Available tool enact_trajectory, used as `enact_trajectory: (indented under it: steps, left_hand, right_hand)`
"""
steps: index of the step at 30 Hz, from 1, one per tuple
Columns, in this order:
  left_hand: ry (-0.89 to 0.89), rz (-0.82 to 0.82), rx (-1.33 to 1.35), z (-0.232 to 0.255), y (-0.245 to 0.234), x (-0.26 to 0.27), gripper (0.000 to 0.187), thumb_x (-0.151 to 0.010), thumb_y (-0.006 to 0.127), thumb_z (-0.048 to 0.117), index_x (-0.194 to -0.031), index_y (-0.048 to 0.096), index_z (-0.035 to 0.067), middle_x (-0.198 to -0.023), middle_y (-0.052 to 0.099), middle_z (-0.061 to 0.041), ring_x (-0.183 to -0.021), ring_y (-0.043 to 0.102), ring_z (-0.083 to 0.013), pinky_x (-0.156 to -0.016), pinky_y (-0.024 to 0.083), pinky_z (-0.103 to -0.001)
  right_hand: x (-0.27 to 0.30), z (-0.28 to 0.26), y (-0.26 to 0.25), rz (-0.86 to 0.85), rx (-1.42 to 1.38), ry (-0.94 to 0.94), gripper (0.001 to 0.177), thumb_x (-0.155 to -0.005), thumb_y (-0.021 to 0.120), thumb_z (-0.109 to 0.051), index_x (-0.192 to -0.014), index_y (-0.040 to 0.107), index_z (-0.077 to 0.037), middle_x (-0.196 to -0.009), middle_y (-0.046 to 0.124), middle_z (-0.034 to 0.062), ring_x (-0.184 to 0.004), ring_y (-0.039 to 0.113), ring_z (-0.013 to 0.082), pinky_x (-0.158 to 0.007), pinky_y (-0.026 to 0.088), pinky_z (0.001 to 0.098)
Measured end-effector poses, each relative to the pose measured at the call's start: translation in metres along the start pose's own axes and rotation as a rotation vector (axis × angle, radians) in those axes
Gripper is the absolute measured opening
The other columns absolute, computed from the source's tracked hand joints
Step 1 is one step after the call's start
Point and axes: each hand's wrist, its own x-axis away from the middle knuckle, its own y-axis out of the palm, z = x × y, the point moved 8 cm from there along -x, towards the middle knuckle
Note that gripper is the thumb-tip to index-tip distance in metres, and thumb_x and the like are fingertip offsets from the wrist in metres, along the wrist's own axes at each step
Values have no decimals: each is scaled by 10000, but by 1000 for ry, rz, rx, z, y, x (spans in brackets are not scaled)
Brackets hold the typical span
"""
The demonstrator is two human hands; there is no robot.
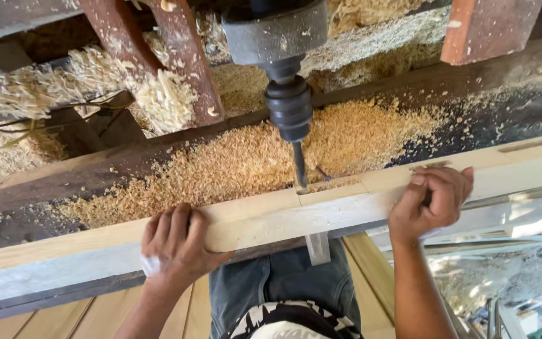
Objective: The person uses a drill press to bore holes into a long wooden plank. They hold the plank with both hands, aligning it under the drill bit, and repeatedly lower the drill to create holes at marked intervals along the plank's length.
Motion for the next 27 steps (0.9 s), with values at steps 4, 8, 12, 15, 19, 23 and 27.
enact_trajectory:
  steps: [4, 8, 12, 15, 19, 23, 27]
  left_hand:
    - [16, 15, 9, 12, 6, 20, 789, -739, 681, 820, -874, 677, 43, -968, 716, -166, -829, 708, -291, -748, 545, -431]
    - [16, 8, 55, 16, 3, 29, 808, -620, 762, 779, -908, 677, 29, -996, 701, -158, -888, 693, -319, -809, 531, -454]
    - [16, -7, 63, 18, 1, 33, 737, -529, 846, 632, -931, 678, 37, -1041, 701, -159, -903, 676, -326, -806, 507, -455]
    - [43, 21, 55, 20, -2, 33, 705, -541, 865, 575, -948, 665, 35, -1066, 699, -165, -917, 674, -324, -830, 509, -458]
    - [34, -5, 29, 20, -1, 34, 692, -544, 874, 577, -926, 657, 41, -1047, 704, -163, -909, 680, -320, -815, 506, -459]
    - [13, -7, 19, 20, 2, 36, 716, -568, 861, 600, -947, 665, 25, -1044, 708, -150, -903, 673, -319, -823, 503, -459]
    - [24, -16, -3, 21, 1, 31, 801, -558, 822, 702, -937, 660, 15, -1034, 708, -149, -910, 670, -322, -864, 495, -467]
  right_hand:
    - [27, 0, -14, -44, 43, 20, 100, -989, 599, -95, -905, 582, -44, -952, 653, 87, -1007, 580, 272, -1235, 295, 506]
    - [40, 5, -23, 92, -11, 29, 59, -962, 558, -62, -947, 605, -30, -1055, 611, 107, -1087, 562, 286, -1230, 308, 489]
    - [53, 15, -36, 270, 34, 148, 96, -936, 547, -28, -1032, 559, -20, -1191, 508, 113, -1143, 486, 286, -1122, 362, 445]
    - [63, 24, -45, 371, 38, 319, 173, -913, 542, -5, -1084, 529, -21, -1196, 462, 103, -1128, 439, 258, -1015, 388, 419]
    - [74, 54, -37, 483, -275, 647, 189, -834, 526, 4, -1013, 535, -55, -1087, 424, 79, -819, 426, 218, -749, 363, 369]
    - [64, 34, -42, 251, 32, 263, 220, -891, 577, 84, -1065, 533, -44, -1085, 489, 85, -1022, 462, 216, -881, 416, 350]
    - [104, 59, -73, 298, -352, 529, 197, -947, 650, -11, -1096, 533, -64, -1107, 537, 60, -978, 505, 174, -868, 443, 342]
